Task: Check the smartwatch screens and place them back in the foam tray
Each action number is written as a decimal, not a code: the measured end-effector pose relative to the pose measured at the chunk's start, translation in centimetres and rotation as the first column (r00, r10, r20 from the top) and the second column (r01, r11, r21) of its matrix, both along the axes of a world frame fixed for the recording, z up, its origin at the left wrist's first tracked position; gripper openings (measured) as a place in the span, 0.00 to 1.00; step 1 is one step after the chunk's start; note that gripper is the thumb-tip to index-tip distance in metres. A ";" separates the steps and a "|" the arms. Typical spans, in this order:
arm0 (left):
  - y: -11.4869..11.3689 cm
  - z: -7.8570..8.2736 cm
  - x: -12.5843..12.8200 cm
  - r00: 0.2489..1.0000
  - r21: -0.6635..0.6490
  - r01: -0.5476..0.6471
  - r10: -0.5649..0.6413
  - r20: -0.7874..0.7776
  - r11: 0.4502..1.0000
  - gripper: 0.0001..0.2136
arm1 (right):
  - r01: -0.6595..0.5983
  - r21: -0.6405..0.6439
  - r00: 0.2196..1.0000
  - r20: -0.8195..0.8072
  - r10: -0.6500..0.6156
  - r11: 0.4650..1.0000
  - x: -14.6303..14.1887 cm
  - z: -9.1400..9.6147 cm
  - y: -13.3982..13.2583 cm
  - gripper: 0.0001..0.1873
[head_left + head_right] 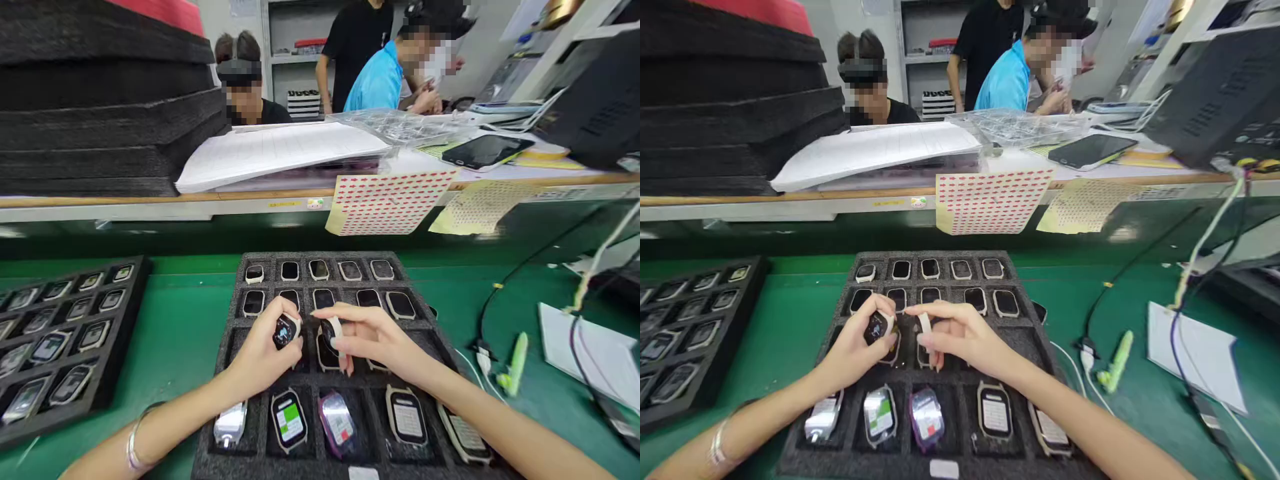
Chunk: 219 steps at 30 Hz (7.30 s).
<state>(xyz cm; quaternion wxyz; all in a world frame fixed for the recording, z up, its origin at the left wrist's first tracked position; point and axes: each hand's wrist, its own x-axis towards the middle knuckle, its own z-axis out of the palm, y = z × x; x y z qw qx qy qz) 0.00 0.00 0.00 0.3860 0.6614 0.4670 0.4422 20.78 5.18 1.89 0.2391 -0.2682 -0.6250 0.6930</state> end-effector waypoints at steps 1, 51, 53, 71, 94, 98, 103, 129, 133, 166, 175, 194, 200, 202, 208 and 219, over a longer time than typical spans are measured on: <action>-0.1 0.2 0.0 1.000 0.000 0.001 -0.001 0.003 1.000 0.11 | -0.006 -0.007 1.000 0.003 0.006 1.000 -0.1 0.0 0.0 0.24; -0.2 0.1 0.6 0.997 -0.067 -0.075 0.076 0.004 0.995 0.07 | 0.079 -0.022 0.997 -0.021 -0.079 0.997 0.3 0.1 -0.6 0.26; -0.3 0.3 0.6 0.996 -0.039 -0.087 0.088 0.018 0.995 0.08 | 0.081 -0.014 0.997 -0.012 -0.081 0.997 0.2 0.3 -0.6 0.27; -0.3 0.6 0.5 0.996 -0.068 -0.070 0.074 0.050 0.995 0.08 | 0.058 -0.031 0.998 0.018 -0.057 0.998 -0.1 0.6 -0.6 0.27; 0.0 1.3 -0.7 0.779 -0.399 0.279 0.037 0.626 0.874 0.16 | 0.185 -0.044 0.982 0.050 -0.183 0.982 -0.1 0.5 -0.3 0.29; 0.0 1.2 -0.8 0.795 -0.388 0.285 0.010 0.607 0.876 0.17 | 0.181 -0.038 0.983 0.045 -0.179 0.983 -0.1 0.6 -0.3 0.28; 0.1 1.2 -0.5 0.851 -0.380 0.237 -0.002 0.526 0.894 0.17 | 0.163 -0.044 0.987 0.004 -0.163 0.986 -0.1 0.6 -0.3 0.29; -0.2 -0.1 0.0 0.997 -0.027 -0.043 0.045 0.065 0.999 0.11 | 0.023 -0.058 0.995 -0.094 -0.029 0.998 -0.2 0.3 -0.4 0.26; -0.3 0.2 0.1 0.997 -0.012 -0.050 0.051 0.057 0.999 0.12 | 0.030 -0.065 0.997 -0.071 -0.034 0.997 -0.1 0.3 -0.4 0.25; -0.4 0.1 0.3 0.997 0.019 -0.030 0.029 0.067 0.999 0.12 | -0.019 -0.021 0.999 -0.041 0.019 1.000 -0.5 0.3 -0.7 0.22; -0.5 -0.2 0.4 0.997 0.019 -0.055 0.053 0.064 0.998 0.12 | 0.013 -0.018 0.999 -0.035 -0.013 1.000 -0.5 0.0 -0.6 0.25; -0.2 -0.3 0.1 0.997 0.046 -0.080 0.079 0.023 0.996 0.11 | 0.000 -0.003 0.999 -0.045 0.000 1.000 -0.5 0.3 -0.7 0.23; -0.2 -0.3 0.1 0.996 0.050 -0.087 0.086 0.023 0.995 0.12 | 0.009 0.005 1.000 -0.029 -0.009 1.000 -0.5 0.2 -0.8 0.24; -0.2 -0.3 0.2 0.996 0.059 -0.082 0.080 0.030 0.995 0.11 | 0.010 0.012 0.999 -0.031 -0.010 1.000 -0.4 0.0 -0.6 0.25; -0.2 0.0 0.2 0.998 0.085 -0.064 0.063 0.016 0.994 0.12 | 0.014 0.007 0.999 -0.031 -0.014 1.000 -0.4 -0.3 -0.4 0.25; -0.3 0.1 0.3 0.999 0.111 -0.047 0.046 0.013 0.993 0.12 | -0.003 0.000 1.000 -0.031 0.003 1.000 -0.5 0.4 -0.6 0.24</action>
